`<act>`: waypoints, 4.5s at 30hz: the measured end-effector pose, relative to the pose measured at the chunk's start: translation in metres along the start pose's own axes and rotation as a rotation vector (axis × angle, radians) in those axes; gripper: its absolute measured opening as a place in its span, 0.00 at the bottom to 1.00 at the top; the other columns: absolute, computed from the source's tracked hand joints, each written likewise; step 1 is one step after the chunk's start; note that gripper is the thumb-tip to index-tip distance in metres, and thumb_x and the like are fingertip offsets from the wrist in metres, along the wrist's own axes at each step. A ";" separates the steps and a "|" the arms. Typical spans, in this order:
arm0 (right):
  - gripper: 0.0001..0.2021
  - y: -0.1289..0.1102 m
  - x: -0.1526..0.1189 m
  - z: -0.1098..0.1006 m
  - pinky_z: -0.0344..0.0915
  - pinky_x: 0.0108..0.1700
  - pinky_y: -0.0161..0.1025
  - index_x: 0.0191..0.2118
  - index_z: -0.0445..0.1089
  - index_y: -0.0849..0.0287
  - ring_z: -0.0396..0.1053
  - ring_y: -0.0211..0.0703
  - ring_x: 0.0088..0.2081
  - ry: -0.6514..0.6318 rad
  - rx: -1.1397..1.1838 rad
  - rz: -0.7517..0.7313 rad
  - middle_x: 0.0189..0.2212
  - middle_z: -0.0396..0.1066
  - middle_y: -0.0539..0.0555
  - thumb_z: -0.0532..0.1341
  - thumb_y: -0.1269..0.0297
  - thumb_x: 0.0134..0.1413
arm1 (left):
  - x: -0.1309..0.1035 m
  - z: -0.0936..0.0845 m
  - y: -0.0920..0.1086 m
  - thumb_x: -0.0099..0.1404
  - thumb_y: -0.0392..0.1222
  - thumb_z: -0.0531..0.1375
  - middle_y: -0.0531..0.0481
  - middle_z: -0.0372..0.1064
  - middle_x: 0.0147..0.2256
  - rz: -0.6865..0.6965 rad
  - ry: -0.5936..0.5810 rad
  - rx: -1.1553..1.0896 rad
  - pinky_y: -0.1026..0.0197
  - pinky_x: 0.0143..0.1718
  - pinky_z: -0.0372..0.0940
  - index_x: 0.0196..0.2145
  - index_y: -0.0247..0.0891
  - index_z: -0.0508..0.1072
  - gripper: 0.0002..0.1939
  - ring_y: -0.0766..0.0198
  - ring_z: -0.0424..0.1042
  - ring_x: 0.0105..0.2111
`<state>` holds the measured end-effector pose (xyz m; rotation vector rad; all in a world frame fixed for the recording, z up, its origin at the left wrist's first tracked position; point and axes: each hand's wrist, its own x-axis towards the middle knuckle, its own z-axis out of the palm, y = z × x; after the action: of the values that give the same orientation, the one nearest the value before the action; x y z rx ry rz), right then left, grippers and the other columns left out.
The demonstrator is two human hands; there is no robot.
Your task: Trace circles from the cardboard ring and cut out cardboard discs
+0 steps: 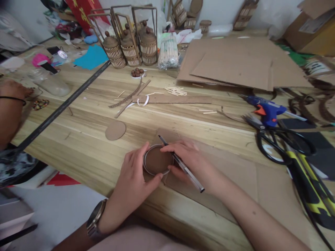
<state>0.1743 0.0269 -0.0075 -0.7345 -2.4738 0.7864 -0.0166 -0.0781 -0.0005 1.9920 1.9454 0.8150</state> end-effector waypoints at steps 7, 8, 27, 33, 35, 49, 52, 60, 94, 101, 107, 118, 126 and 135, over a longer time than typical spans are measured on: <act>0.21 0.000 -0.001 0.001 0.65 0.54 0.57 0.55 0.65 0.49 0.71 0.56 0.56 -0.007 0.019 -0.020 0.55 0.74 0.57 0.61 0.74 0.56 | 0.001 0.000 0.003 0.61 0.40 0.66 0.35 0.67 0.55 -0.007 0.004 -0.008 0.41 0.53 0.66 0.65 0.34 0.52 0.40 0.43 0.66 0.53; 0.22 0.001 -0.001 0.000 0.65 0.55 0.57 0.55 0.65 0.49 0.71 0.56 0.55 -0.011 0.017 -0.022 0.55 0.74 0.57 0.61 0.74 0.56 | 0.001 0.000 0.003 0.61 0.41 0.66 0.34 0.67 0.56 -0.008 0.006 0.000 0.41 0.53 0.66 0.65 0.33 0.52 0.40 0.43 0.65 0.53; 0.11 -0.019 0.008 -0.019 0.77 0.45 0.46 0.49 0.74 0.50 0.80 0.49 0.42 0.218 0.485 0.384 0.38 0.83 0.52 0.59 0.60 0.66 | -0.001 0.009 0.003 0.61 0.44 0.67 0.34 0.66 0.55 -0.028 0.066 0.070 0.36 0.53 0.65 0.67 0.38 0.47 0.45 0.40 0.66 0.53; 0.06 -0.028 0.023 -0.016 0.73 0.30 0.38 0.37 0.75 0.53 0.77 0.44 0.30 0.124 0.636 0.369 0.29 0.79 0.50 0.61 0.66 0.57 | -0.001 0.008 0.003 0.57 0.43 0.70 0.35 0.67 0.53 -0.066 0.056 0.047 0.34 0.52 0.66 0.67 0.40 0.47 0.49 0.40 0.66 0.52; 0.04 -0.028 0.027 -0.012 0.70 0.27 0.36 0.35 0.73 0.54 0.73 0.41 0.26 0.066 0.654 0.379 0.26 0.75 0.49 0.60 0.67 0.54 | -0.002 0.008 0.003 0.56 0.43 0.71 0.34 0.67 0.53 -0.071 0.058 0.044 0.34 0.52 0.66 0.67 0.39 0.48 0.49 0.39 0.66 0.52; 0.06 -0.019 0.031 0.002 0.67 0.39 0.41 0.36 0.75 0.55 0.70 0.44 0.36 0.014 0.411 0.131 0.31 0.73 0.51 0.61 0.71 0.55 | -0.001 0.009 0.004 0.59 0.45 0.69 0.35 0.66 0.53 -0.089 0.060 0.022 0.35 0.52 0.67 0.67 0.41 0.47 0.47 0.41 0.66 0.52; 0.07 -0.018 0.031 0.002 0.67 0.41 0.43 0.38 0.74 0.54 0.71 0.46 0.38 0.030 0.400 0.115 0.33 0.76 0.52 0.61 0.71 0.57 | -0.001 0.008 0.004 0.57 0.43 0.70 0.35 0.66 0.53 -0.079 0.056 0.021 0.35 0.52 0.66 0.67 0.41 0.47 0.49 0.41 0.66 0.52; 0.06 -0.014 0.028 0.001 0.66 0.44 0.49 0.40 0.73 0.54 0.73 0.49 0.38 0.147 0.259 0.149 0.32 0.77 0.53 0.59 0.68 0.61 | -0.001 0.007 0.005 0.56 0.41 0.71 0.34 0.66 0.53 -0.087 0.035 0.035 0.34 0.53 0.65 0.66 0.37 0.49 0.48 0.40 0.66 0.52; 0.05 -0.018 0.024 0.009 0.67 0.40 0.44 0.42 0.72 0.55 0.73 0.47 0.37 0.186 0.229 0.083 0.33 0.78 0.53 0.59 0.70 0.63 | -0.001 0.008 0.003 0.58 0.44 0.70 0.32 0.67 0.52 -0.030 0.078 0.063 0.35 0.51 0.67 0.66 0.33 0.51 0.46 0.41 0.67 0.50; 0.04 -0.027 0.024 0.007 0.67 0.43 0.43 0.38 0.72 0.55 0.72 0.43 0.33 0.164 0.283 0.002 0.29 0.77 0.50 0.60 0.71 0.62 | -0.001 0.010 0.002 0.62 0.44 0.67 0.32 0.67 0.52 -0.017 0.103 0.061 0.36 0.51 0.67 0.66 0.33 0.51 0.42 0.42 0.67 0.51; 0.04 -0.025 0.025 0.010 0.67 0.41 0.44 0.39 0.71 0.55 0.73 0.43 0.33 0.128 0.332 0.017 0.31 0.78 0.50 0.60 0.71 0.62 | -0.002 0.010 0.003 0.62 0.44 0.67 0.32 0.67 0.52 -0.021 0.098 0.058 0.36 0.51 0.67 0.66 0.33 0.51 0.42 0.42 0.66 0.51; 0.04 -0.023 0.023 0.009 0.64 0.42 0.45 0.40 0.72 0.55 0.72 0.45 0.35 0.203 0.204 0.051 0.31 0.78 0.51 0.60 0.70 0.63 | -0.001 0.010 0.003 0.58 0.45 0.70 0.32 0.67 0.53 -0.034 0.084 0.062 0.35 0.51 0.67 0.66 0.34 0.51 0.46 0.41 0.67 0.51; 0.04 -0.025 0.025 0.007 0.61 0.41 0.45 0.36 0.71 0.56 0.71 0.44 0.33 0.116 0.332 0.020 0.29 0.76 0.50 0.60 0.71 0.59 | -0.001 0.010 0.003 0.63 0.43 0.65 0.33 0.67 0.52 -0.031 0.096 0.068 0.35 0.51 0.67 0.66 0.35 0.51 0.40 0.41 0.67 0.51; 0.04 -0.023 0.025 0.004 0.63 0.40 0.44 0.36 0.71 0.57 0.71 0.44 0.33 0.097 0.344 0.031 0.28 0.74 0.51 0.60 0.69 0.60 | -0.002 0.010 0.002 0.63 0.44 0.65 0.31 0.67 0.52 -0.015 0.081 0.084 0.36 0.51 0.67 0.66 0.31 0.52 0.40 0.41 0.67 0.51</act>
<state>0.1454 0.0242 0.0093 -0.6665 -2.1668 1.1239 -0.0092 -0.0782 -0.0079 2.0180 2.0696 0.8350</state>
